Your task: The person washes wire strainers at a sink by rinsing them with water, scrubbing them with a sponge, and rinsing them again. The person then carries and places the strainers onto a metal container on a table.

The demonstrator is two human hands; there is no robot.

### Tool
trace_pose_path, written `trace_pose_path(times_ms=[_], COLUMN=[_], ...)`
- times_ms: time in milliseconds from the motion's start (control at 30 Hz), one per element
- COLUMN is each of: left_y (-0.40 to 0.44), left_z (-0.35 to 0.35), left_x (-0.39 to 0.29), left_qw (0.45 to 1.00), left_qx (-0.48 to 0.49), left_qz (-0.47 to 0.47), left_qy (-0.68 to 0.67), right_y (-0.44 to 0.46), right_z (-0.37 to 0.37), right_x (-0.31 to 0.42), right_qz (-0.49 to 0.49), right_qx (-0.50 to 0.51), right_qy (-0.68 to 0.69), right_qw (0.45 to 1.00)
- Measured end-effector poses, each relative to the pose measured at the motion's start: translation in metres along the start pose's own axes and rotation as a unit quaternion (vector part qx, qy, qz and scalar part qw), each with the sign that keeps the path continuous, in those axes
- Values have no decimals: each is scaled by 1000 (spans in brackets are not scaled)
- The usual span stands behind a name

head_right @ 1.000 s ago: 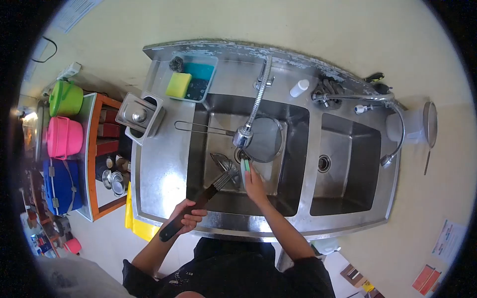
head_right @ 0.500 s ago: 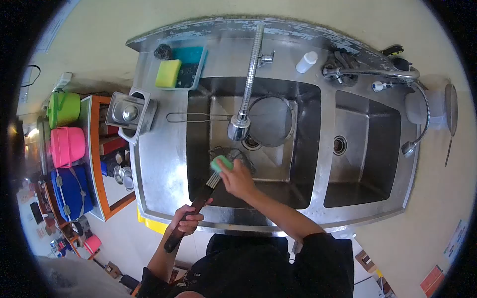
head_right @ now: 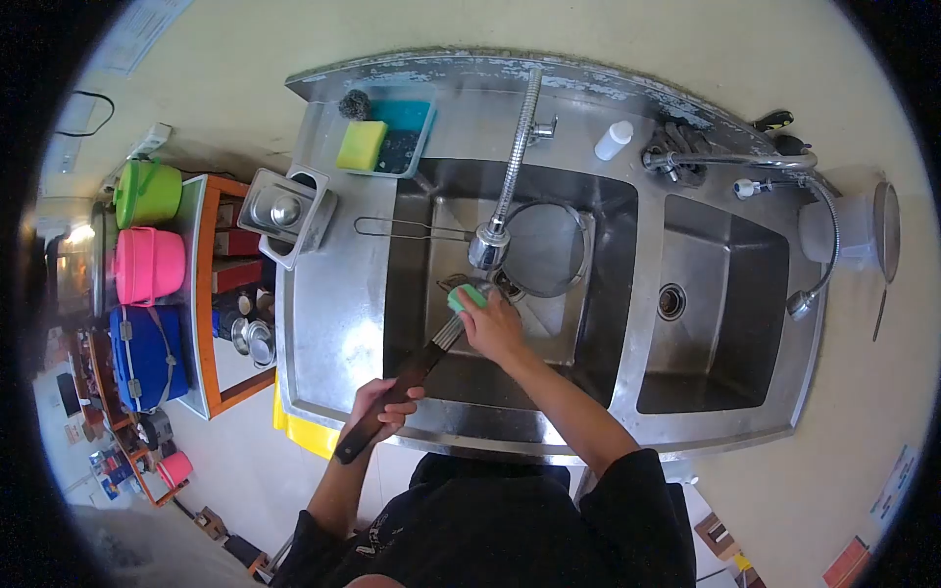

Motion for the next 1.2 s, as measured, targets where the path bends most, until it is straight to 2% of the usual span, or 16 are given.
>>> trace_pose_path(times_ms=[67,167,267,333,367,467,567,600,700,767,867,933,1033,1100,1167,1200], left_y=[-29,-68,-66,-64,-62,-58,-83,-97,-115,-112,-112,-109,-96,-81,-64,-62], left_z=[3,-1,-15,6,5,-27,17,20,31,16,0,-7,-8,-29,-48,-52], left_x=[2,30,40,42,42,35,56,64,86,86,84,88,98,93,84,82], left_qw=[985,989,999,997,998,997,988,970,920,901,880,859,789,802,844,829], left_qx=[-104,-48,8,59,53,61,-39,-74,-191,-204,-241,-302,-389,-356,-293,-316], left_qz=[77,37,33,35,40,44,127,161,237,275,305,311,342,367,426,428], left_qy=[116,132,29,-19,-21,-6,74,166,248,267,272,272,330,309,142,175], right_y=[-9,-23,-41,-51,-57,-46,-34,-31,-57,-64,-83,-77,-56,-64,-85,-94], right_z=[-3,27,25,-2,-10,-4,15,11,9,-9,-41,-40,-14,-7,-2,-2], right_x=[17,14,71,130,148,127,66,71,108,153,209,199,160,170,187,191], right_qz=[-24,16,16,-49,-82,-92,-33,-49,-69,-64,-161,-142,-100,-143,-160,-165], right_qx=[27,8,25,51,66,46,57,51,76,119,105,124,154,171,173,174], right_qy=[4,32,110,167,194,135,74,72,116,186,262,247,197,190,236,255], right_qw=[999,999,993,983,975,985,995,995,988,973,946,950,963,956,943,937])
Point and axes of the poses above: each hand's wrist, its own y-axis towards the middle knuckle, its own z-axis out of the palm, x = y × z, the point moved 8 cm from there along y, towards the middle knuckle, and after that the axes turned 12 degrees about -z, right-handed, at the moved point
